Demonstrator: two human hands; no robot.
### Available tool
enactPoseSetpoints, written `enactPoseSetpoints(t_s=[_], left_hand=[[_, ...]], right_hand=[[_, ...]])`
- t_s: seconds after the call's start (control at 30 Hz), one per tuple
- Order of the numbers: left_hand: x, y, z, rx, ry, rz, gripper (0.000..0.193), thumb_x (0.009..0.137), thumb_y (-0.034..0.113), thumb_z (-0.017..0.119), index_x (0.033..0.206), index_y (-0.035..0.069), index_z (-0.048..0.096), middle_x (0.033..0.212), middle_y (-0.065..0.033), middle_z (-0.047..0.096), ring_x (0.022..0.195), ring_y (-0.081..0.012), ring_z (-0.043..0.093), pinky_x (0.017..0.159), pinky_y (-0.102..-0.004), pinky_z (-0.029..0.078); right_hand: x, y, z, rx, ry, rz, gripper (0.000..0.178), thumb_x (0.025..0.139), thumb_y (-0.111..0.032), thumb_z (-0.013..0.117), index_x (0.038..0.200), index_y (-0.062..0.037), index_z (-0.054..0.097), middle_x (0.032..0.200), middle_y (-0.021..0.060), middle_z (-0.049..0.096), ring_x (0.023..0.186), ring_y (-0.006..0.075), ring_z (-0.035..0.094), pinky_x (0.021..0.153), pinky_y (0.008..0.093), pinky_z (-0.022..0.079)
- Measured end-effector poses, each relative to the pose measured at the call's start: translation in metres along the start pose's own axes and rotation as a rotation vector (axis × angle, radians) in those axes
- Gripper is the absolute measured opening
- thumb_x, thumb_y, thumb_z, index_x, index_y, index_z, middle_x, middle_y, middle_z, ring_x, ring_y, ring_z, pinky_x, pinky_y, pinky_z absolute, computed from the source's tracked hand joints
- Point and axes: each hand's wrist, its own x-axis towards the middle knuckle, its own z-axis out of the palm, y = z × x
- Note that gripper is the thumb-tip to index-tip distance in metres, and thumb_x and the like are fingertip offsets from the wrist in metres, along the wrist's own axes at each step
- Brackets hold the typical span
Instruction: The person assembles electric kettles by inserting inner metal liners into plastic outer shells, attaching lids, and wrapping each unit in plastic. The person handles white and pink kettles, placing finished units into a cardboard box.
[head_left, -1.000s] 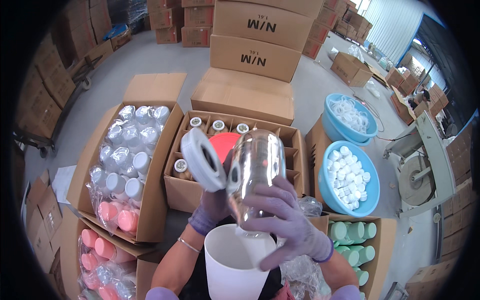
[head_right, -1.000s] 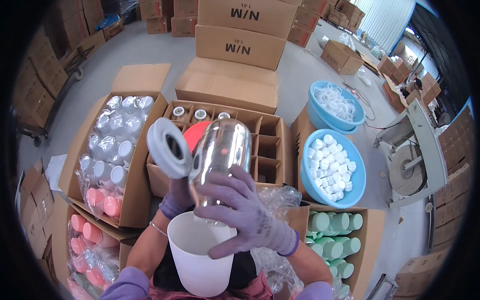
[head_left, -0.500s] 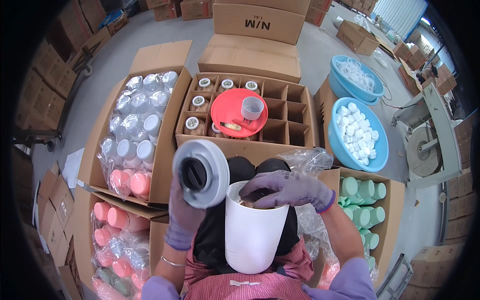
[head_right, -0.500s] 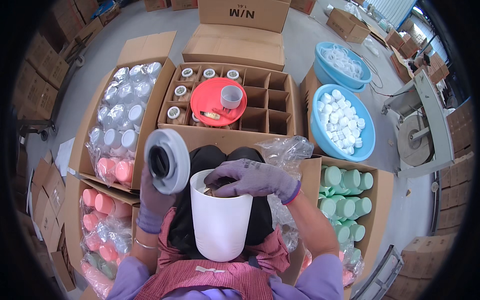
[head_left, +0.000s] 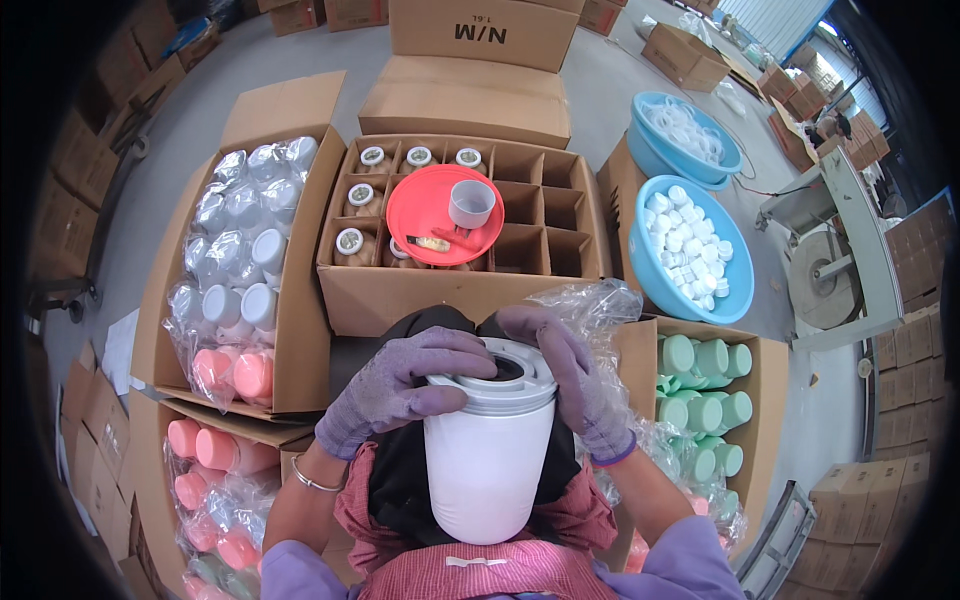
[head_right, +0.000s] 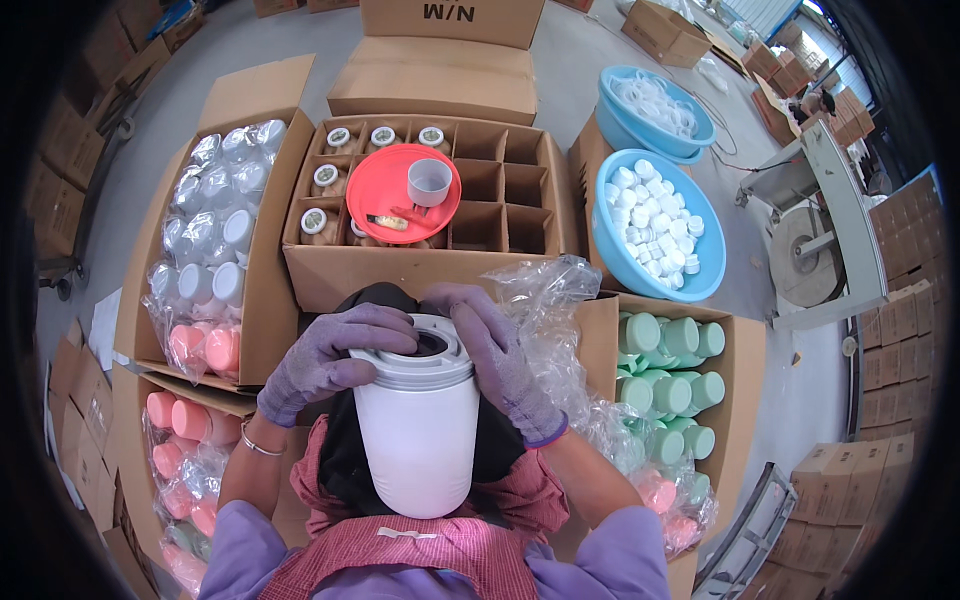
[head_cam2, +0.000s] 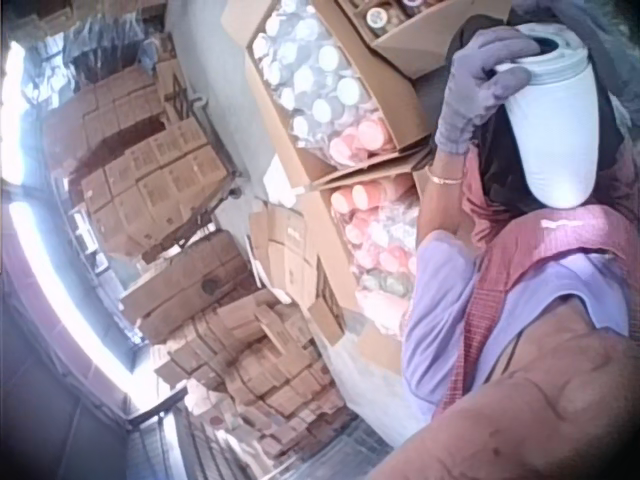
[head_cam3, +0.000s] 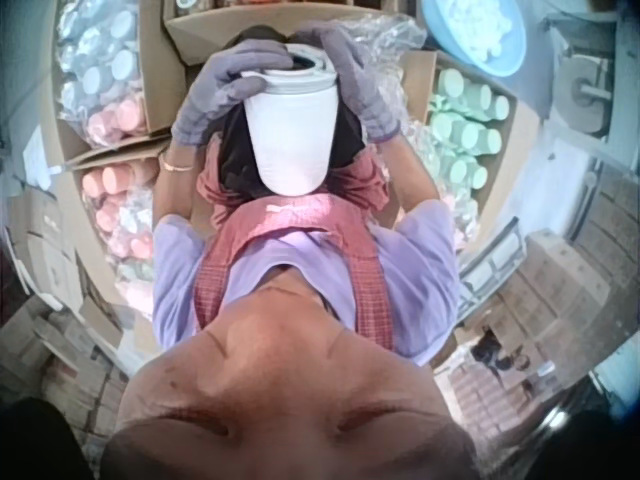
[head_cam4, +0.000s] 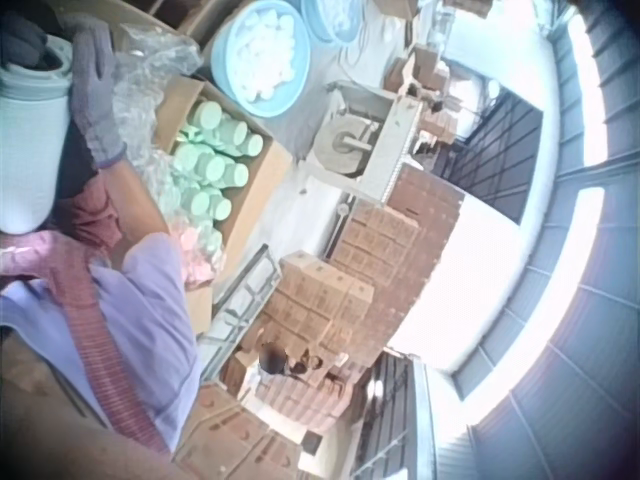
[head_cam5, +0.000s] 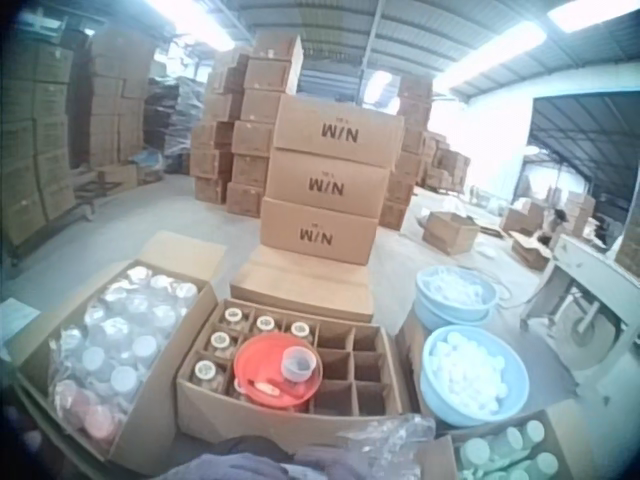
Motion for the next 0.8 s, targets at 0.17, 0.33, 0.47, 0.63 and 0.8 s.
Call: enactPoseSetpoints(t_s=[0.17,0.33,0.47,0.63,0.8], left_hand=[[-0.019,0.012,0.019,0.21,0.103,0.072,0.037,0.087,0.024,0.062,0.116,0.002,0.067,0.116,-0.0171,0.066,0.114,-0.0341,0.061,0.104,-0.0418,0.043],[-0.027,0.016,0.03,-0.043,0.31,-0.119,0.042,0.097,0.028,0.045,0.121,-0.003,0.061,0.123,-0.0186,0.063,0.121,-0.0308,0.058,0.108,-0.0403,0.04],[-0.001,-0.016,0.061,-0.937,0.367,-0.166,0.046,0.101,0.024,0.044,0.138,-0.004,0.048,0.136,-0.0151,0.054,0.124,-0.023,0.054,0.109,-0.034,0.04],[-0.045,-0.026,0.086,-0.92,0.159,-0.406,0.034,0.103,0.018,0.049,0.127,-0.004,0.06,0.114,-0.0089,0.068,0.105,-0.0113,0.06,0.094,-0.0284,0.049],[-0.072,0.048,0.078,-0.353,0.118,-0.53,0.046,0.103,0.023,0.049,0.143,0.0,0.044,0.099,-0.012,0.069,0.091,-0.0152,0.065,0.083,-0.0286,0.052]], right_hand=[[0.008,0.008,-0.001,-0.004,-0.3,-0.072,0.035,0.105,-0.02,0.038,0.121,0.0029,0.059,0.119,0.0133,0.061,0.115,0.0213,0.057,0.104,0.0329,0.042],[-0.009,-0.008,0.004,-0.087,-0.307,-0.117,0.038,0.102,-0.024,0.043,0.126,0.0026,0.057,0.124,0.016,0.061,0.115,0.0258,0.058,0.104,0.0357,0.042],[-0.05,-0.073,0.0,-0.763,-0.524,-0.569,0.042,0.09,-0.018,0.06,0.13,-0.0039,0.059,0.124,0.0151,0.062,0.113,0.0338,0.06,0.102,0.0441,0.044],[-0.074,-0.104,-0.014,-0.69,-0.617,-0.494,0.051,0.081,-0.024,0.074,0.13,-0.0105,0.063,0.117,0.0132,0.063,0.105,0.0316,0.062,0.093,0.0438,0.049],[-0.054,-0.087,-0.019,-0.745,-0.252,-0.04,0.047,0.084,-0.033,0.073,0.123,-0.0076,0.064,0.095,0.014,0.063,0.089,0.0301,0.065,0.082,0.0383,0.052]])
